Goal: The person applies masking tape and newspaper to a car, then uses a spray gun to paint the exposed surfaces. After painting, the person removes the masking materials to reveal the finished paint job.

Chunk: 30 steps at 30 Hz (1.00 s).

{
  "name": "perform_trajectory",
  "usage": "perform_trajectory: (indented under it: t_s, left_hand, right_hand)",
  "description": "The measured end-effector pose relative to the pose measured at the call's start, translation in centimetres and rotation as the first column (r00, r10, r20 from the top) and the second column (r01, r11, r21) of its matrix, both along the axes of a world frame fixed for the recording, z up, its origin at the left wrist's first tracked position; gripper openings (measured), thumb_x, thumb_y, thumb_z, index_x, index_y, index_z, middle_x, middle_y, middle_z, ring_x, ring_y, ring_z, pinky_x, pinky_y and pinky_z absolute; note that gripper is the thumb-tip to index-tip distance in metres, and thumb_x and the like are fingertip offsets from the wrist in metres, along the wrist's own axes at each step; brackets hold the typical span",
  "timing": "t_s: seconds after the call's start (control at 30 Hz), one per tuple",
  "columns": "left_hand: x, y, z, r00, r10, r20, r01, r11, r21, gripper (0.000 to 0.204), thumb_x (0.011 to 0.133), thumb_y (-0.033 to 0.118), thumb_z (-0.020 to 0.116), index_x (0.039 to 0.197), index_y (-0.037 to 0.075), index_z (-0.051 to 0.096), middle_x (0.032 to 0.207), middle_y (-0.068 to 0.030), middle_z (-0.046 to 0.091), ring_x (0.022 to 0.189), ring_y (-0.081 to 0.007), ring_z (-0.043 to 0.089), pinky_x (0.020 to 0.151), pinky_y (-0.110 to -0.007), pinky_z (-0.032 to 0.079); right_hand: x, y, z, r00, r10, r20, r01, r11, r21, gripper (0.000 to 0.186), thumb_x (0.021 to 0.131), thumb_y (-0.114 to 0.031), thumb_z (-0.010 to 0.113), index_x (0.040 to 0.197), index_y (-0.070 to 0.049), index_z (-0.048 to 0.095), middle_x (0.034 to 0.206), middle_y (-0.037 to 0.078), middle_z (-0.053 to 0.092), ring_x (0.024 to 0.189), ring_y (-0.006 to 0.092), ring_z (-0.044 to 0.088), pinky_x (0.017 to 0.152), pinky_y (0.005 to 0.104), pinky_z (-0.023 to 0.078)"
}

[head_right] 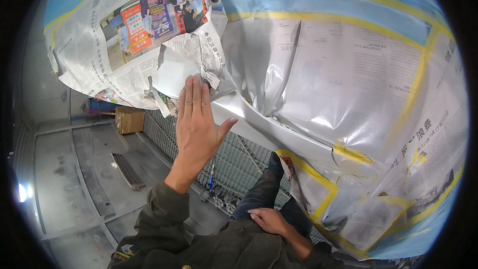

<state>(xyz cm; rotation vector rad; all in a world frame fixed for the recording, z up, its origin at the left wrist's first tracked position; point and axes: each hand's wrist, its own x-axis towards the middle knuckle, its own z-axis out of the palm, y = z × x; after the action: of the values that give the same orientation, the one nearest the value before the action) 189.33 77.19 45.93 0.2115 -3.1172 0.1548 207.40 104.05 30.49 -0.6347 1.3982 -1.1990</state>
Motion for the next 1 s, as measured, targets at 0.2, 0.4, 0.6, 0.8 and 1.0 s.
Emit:
perform_trajectory:
  t_s: [0.2, 0.4, 0.6, 0.8, 1.0]
  left_hand:
    - [-0.1, -1.7, 1.9, 0.999, -0.046, -0.023, 0.043, 0.994, -0.098, 0.091, 0.085, 0.051, 0.068, 0.141, -0.014, 0.038, 0.155, -0.0276, 0.031, 0.148, -0.0388, 0.024, 0.121, -0.050, 0.020]
    - [1.2, -0.8, 2.2, 0.999, 0.029, 0.028, -0.027, 0.996, -0.084, 0.089, 0.085, 0.049, 0.068, 0.142, -0.013, 0.039, 0.155, -0.0273, 0.031, 0.148, -0.0387, 0.024, 0.121, -0.050, 0.020]
    - [2.4, -1.0, 2.1, 1.000, 0.027, 0.000, -0.026, 0.994, -0.105, 0.086, 0.089, 0.050, 0.064, 0.144, -0.012, 0.037, 0.154, -0.0286, 0.031, 0.148, -0.0394, 0.024, 0.121, -0.050, 0.019]
    - [1.5, -2.1, 2.4, 0.985, -0.148, 0.087, 0.154, 0.986, -0.066, 0.087, 0.088, 0.052, 0.063, 0.145, -0.009, 0.036, 0.154, -0.0283, 0.032, 0.148, -0.0389, 0.025, 0.121, -0.048, 0.020]
    - [3.0, -3.9, 4.3, 0.956, -0.218, 0.195, 0.239, 0.966, -0.095, 0.086, 0.087, 0.051, 0.064, 0.145, -0.008, 0.038, 0.153, -0.0257, 0.035, 0.147, -0.0355, 0.029, 0.122, -0.046, 0.022]
  right_hand:
    - [0.2, 0.9, 0.3, 0.999, -0.040, -0.003, 0.040, 0.999, -0.006, 0.033, 0.100, -0.028, 0.053, 0.119, -0.006, 0.068, 0.113, 0.015, 0.070, 0.107, 0.0314, 0.066, 0.090, 0.0385, 0.052]
    - [0.3, 1.6, 0.3, 0.997, -0.067, 0.028, 0.066, 0.997, 0.026, 0.032, 0.100, -0.028, 0.054, 0.118, -0.006, 0.069, 0.112, 0.015, 0.070, 0.106, 0.0316, 0.066, 0.089, 0.0388, 0.052]
    - [0.6, 2.0, 0.3, 0.995, -0.096, 0.033, 0.095, 0.995, 0.008, 0.031, 0.100, -0.027, 0.054, 0.118, -0.007, 0.068, 0.111, 0.015, 0.071, 0.106, 0.0321, 0.066, 0.090, 0.0388, 0.052]
    - [1.0, 1.6, 0.0, 0.999, -0.029, -0.031, 0.028, 0.999, -0.031, 0.032, 0.100, -0.028, 0.053, 0.118, -0.006, 0.068, 0.113, 0.015, 0.070, 0.107, 0.0317, 0.066, 0.092, 0.0385, 0.051]
    - [1.2, 0.9, -0.5, 0.997, 0.009, -0.077, -0.015, 0.997, -0.074, 0.035, 0.100, -0.028, 0.051, 0.121, -0.004, 0.066, 0.117, 0.016, 0.069, 0.109, 0.0322, 0.065, 0.094, 0.0386, 0.051]
